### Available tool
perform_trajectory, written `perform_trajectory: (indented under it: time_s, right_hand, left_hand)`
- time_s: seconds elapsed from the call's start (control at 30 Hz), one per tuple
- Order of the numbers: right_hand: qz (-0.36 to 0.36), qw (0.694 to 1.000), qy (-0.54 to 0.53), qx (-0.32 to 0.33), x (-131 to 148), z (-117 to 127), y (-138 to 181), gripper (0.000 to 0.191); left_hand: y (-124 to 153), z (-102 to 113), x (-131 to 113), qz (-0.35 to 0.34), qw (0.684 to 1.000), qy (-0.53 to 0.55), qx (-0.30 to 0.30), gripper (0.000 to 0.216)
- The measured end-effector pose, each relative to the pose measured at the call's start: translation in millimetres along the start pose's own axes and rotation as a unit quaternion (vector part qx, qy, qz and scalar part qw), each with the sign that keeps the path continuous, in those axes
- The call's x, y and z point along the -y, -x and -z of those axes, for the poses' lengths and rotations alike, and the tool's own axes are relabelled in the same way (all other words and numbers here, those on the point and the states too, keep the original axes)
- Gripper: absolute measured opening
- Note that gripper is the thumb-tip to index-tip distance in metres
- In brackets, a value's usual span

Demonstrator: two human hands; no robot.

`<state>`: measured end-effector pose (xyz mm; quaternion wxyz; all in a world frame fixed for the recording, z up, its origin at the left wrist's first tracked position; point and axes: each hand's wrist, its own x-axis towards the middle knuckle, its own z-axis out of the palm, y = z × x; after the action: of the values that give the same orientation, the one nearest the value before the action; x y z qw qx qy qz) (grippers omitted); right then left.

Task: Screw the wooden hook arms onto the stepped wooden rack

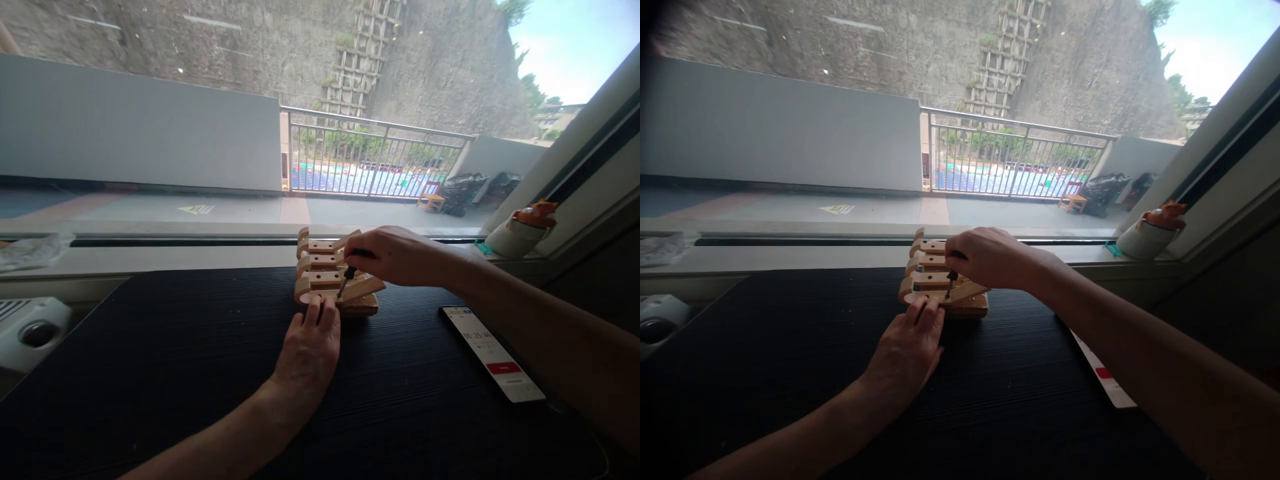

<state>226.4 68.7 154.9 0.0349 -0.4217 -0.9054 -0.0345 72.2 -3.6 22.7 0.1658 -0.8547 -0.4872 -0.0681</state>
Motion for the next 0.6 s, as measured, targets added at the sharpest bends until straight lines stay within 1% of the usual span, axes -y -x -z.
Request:
perform_trajectory:
  time_s: [0.23, 0.33, 0.47, 0.6]
  right_hand:
    - [-0.031, 0.999, -0.003, -0.008, -3.1, -4.0, 0.9, 0.035]
    - [-0.022, 1.0, -0.015, -0.005, -5.0, -1.0, 4.2, 0.033]
    - [0.006, 1.0, -0.022, -0.003, -4.6, 4.1, 5.7, 0.029]
    - [0.013, 1.0, -0.023, -0.004, -2.0, 2.1, 2.1, 0.029]
  left_hand:
    - [-0.4, 3.5, -0.1, 0.001, 1.0, 0.0, 0.001, 0.044]
    - [-0.4, 1.6, 0.3, 0.002, 1.0, -0.005, -0.004, 0.044]
    - [-0.2, -0.8, 0.4, -0.003, 1.0, -0.005, -0.002, 0.045]
    - [0.1, 0.1, -0.4, 0.002, 1.0, -0.004, 0.002, 0.044]
